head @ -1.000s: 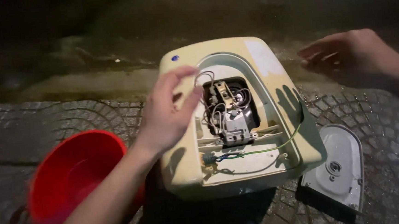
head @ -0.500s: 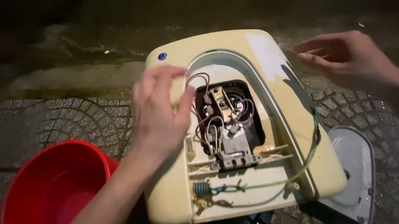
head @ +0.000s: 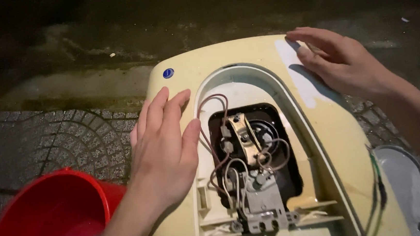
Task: Final assembly and wiring of a water heater unit performed on an outdoor sidewalk.
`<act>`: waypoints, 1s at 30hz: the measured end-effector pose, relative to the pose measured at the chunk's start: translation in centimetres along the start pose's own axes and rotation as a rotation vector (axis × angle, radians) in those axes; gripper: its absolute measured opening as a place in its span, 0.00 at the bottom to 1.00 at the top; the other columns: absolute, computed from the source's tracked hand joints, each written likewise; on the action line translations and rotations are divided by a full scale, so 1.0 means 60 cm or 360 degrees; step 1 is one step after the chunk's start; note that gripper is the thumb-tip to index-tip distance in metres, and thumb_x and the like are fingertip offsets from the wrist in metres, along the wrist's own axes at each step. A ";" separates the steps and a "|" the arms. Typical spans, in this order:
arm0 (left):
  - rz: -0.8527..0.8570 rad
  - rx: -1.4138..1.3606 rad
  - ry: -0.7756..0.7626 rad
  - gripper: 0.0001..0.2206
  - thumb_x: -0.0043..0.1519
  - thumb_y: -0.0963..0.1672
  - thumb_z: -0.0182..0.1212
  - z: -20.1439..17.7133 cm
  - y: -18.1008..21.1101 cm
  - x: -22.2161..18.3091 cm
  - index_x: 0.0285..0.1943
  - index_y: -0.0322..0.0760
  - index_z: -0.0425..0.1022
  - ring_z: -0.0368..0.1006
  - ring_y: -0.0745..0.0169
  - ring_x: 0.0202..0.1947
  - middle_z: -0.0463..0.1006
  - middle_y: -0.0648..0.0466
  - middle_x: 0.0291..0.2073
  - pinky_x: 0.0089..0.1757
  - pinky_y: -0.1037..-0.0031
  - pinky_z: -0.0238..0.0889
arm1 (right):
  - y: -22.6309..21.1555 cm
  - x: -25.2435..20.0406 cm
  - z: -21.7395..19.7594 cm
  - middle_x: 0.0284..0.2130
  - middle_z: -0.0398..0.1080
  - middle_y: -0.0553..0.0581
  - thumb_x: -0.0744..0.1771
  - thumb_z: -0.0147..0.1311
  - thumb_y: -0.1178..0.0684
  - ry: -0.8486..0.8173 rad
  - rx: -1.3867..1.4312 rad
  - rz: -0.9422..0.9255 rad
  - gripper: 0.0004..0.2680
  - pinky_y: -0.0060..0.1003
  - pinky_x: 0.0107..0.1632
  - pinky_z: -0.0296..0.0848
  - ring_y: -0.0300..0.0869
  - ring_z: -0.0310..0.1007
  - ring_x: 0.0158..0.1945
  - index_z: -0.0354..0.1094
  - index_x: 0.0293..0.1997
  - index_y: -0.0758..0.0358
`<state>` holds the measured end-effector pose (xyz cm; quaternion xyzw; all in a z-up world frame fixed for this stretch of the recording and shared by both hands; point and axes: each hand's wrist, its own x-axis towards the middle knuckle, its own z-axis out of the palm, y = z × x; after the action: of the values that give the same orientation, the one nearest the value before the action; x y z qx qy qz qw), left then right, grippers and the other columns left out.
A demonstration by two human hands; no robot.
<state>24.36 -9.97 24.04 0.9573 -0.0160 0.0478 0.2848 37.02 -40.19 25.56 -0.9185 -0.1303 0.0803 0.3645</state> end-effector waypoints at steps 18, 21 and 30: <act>0.0157 -0.0112 -0.0104 0.23 0.65 0.51 0.47 -0.023 -0.041 0.030 0.69 0.46 0.67 0.52 0.45 0.72 0.59 0.48 0.73 0.60 0.46 0.44 | -0.002 -0.016 0.023 0.56 0.61 0.77 0.67 0.56 0.40 0.0365 -0.0818 -0.0419 0.23 0.66 0.44 0.77 0.68 0.66 0.53 0.66 0.65 0.64; 0.0217 -0.0087 -0.0053 0.22 0.66 0.51 0.47 -0.021 -0.038 0.027 0.69 0.46 0.67 0.51 0.45 0.73 0.61 0.45 0.72 0.61 0.48 0.44 | -0.034 -0.044 0.034 0.49 0.74 0.68 0.60 0.72 0.51 0.0582 -0.1093 -0.1187 0.14 0.49 0.45 0.69 0.59 0.71 0.49 0.81 0.49 0.56; 0.0120 -0.0163 -0.0117 0.23 0.65 0.51 0.45 -0.028 -0.034 0.023 0.70 0.47 0.67 0.48 0.47 0.74 0.58 0.48 0.74 0.62 0.48 0.41 | -0.089 -0.087 0.074 0.45 0.76 0.51 0.61 0.64 0.37 -0.0322 -0.1068 -0.1140 0.18 0.48 0.43 0.71 0.49 0.75 0.45 0.77 0.54 0.44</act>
<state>25.68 -7.35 24.47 0.9413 -0.0648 0.0224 0.3305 29.99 -35.13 26.34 -0.8704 -0.4908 -0.0074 0.0391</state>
